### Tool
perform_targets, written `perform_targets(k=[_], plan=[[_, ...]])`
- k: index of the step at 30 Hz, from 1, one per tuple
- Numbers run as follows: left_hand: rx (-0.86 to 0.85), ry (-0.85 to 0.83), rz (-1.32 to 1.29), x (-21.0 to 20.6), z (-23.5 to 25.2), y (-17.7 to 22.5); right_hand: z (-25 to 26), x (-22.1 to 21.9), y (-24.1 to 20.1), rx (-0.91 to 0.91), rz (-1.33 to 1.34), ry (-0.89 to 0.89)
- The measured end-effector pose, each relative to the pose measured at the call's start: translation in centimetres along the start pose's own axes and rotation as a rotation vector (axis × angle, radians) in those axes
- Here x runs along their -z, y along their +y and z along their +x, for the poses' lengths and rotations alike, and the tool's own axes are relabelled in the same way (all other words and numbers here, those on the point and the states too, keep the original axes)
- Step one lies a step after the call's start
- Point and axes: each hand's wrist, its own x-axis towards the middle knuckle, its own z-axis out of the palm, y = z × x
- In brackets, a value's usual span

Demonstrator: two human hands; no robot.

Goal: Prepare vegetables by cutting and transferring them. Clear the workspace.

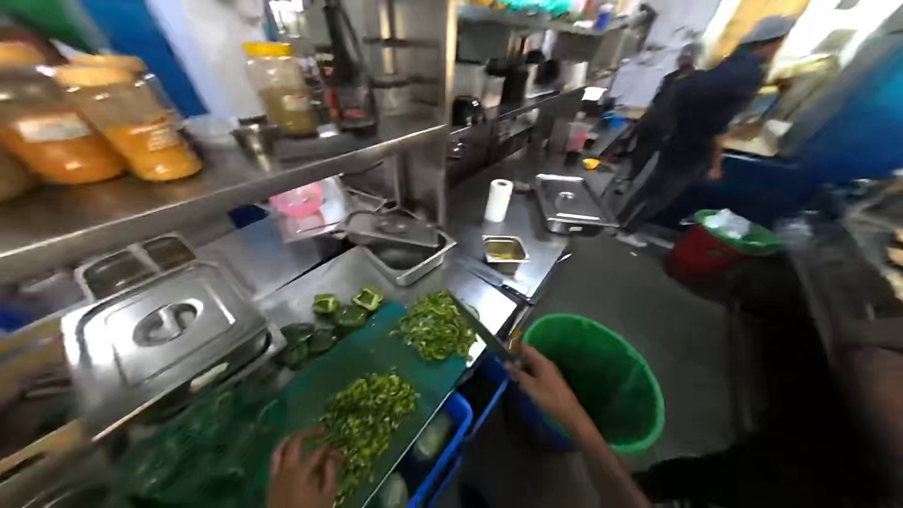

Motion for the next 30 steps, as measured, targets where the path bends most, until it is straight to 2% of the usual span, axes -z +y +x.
perform_targets(k=[4, 7, 11, 14, 19, 22, 25, 28, 30], plan=[[-0.009, 0.056, 0.036, 0.4, 0.3, -0.8, 0.8, 0.2, 2.0, -0.158, -0.034, 0.097], [-0.011, 0.045, 0.012, 0.5, 0.6, -1.7, 4.3, 0.3, 1.5, -0.211, -0.162, 0.149], [0.016, 0.081, 0.004, 0.2, 1.7, -1.7, 12.0, -0.6, 2.8, -0.122, -0.387, 0.183], [0.095, 0.203, 0.064, -1.4, 3.0, -0.7, 17.4, -2.3, 4.5, -0.034, -0.475, 0.148], [0.24, 0.332, -0.106, -4.4, 6.4, 4.7, 22.6, -2.6, 6.5, 0.065, -0.506, 0.021], [0.27, 0.346, -0.254, -6.3, 7.6, 8.2, 23.9, -0.6, 3.4, 0.091, -0.468, 0.016], [0.309, 0.289, -0.292, -7.8, 7.7, 11.2, 27.1, 0.3, -1.6, 0.296, -0.324, 0.099], [0.382, 0.2, -0.338, -8.5, 7.1, 13.8, 32.9, -0.7, -6.9, 0.519, -0.217, 0.13], [0.515, 0.106, -0.349, -8.3, 7.0, 15.4, 38.3, -2.4, -10.0, 0.593, -0.16, 0.107]])
